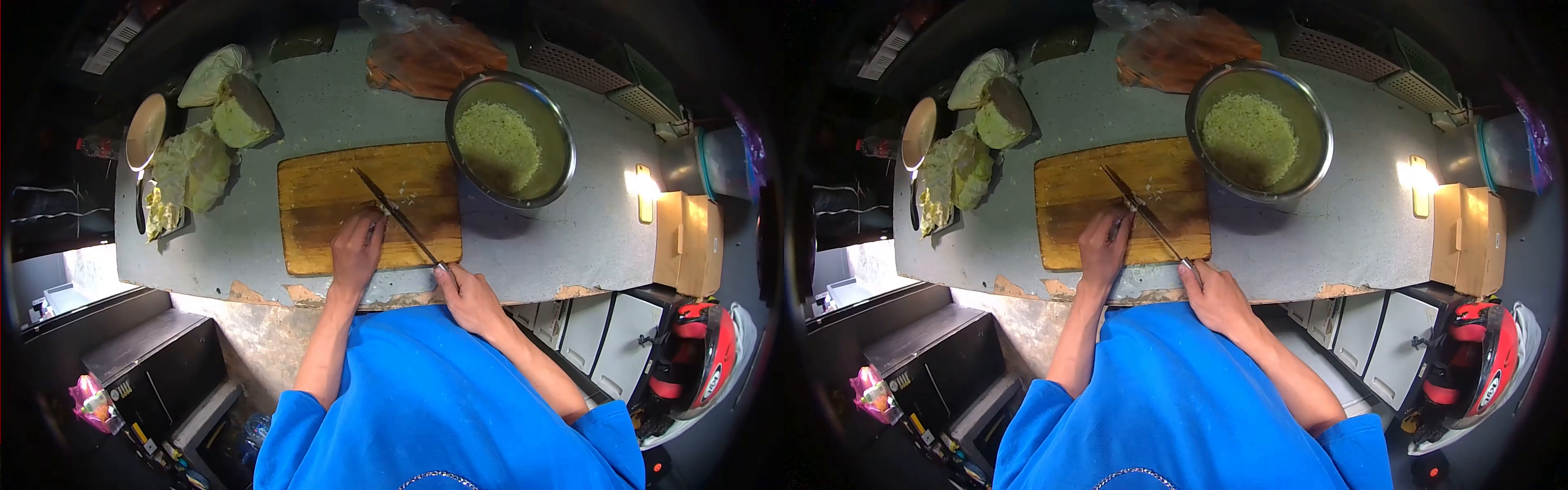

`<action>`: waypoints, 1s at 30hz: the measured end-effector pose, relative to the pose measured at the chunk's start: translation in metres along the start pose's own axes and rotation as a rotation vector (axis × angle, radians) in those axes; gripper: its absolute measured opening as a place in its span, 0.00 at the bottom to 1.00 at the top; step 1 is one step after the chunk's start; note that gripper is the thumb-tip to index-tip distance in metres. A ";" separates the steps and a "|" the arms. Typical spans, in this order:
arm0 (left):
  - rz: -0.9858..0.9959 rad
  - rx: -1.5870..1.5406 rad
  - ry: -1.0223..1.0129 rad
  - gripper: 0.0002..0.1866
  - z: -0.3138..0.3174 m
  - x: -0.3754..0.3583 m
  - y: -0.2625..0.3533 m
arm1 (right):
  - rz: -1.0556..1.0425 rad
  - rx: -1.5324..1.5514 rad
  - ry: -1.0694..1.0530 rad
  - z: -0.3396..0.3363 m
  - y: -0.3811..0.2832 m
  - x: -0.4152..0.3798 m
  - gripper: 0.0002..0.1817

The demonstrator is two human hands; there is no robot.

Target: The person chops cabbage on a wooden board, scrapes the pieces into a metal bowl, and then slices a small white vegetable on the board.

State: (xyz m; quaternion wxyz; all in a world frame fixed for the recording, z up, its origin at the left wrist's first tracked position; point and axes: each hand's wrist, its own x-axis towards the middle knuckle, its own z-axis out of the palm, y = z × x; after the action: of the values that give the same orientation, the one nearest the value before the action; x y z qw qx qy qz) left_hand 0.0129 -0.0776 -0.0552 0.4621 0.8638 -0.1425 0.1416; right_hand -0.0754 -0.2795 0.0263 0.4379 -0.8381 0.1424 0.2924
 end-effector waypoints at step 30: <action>0.002 0.126 -0.005 0.08 -0.010 -0.004 -0.001 | 0.022 -0.063 -0.033 0.002 -0.013 -0.001 0.27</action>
State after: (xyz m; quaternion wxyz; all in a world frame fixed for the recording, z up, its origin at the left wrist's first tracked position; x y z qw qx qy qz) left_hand 0.0089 -0.0678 -0.0520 0.4065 0.8913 -0.1355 0.1486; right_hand -0.0703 -0.2707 0.0350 0.4101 -0.8451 0.1349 0.3153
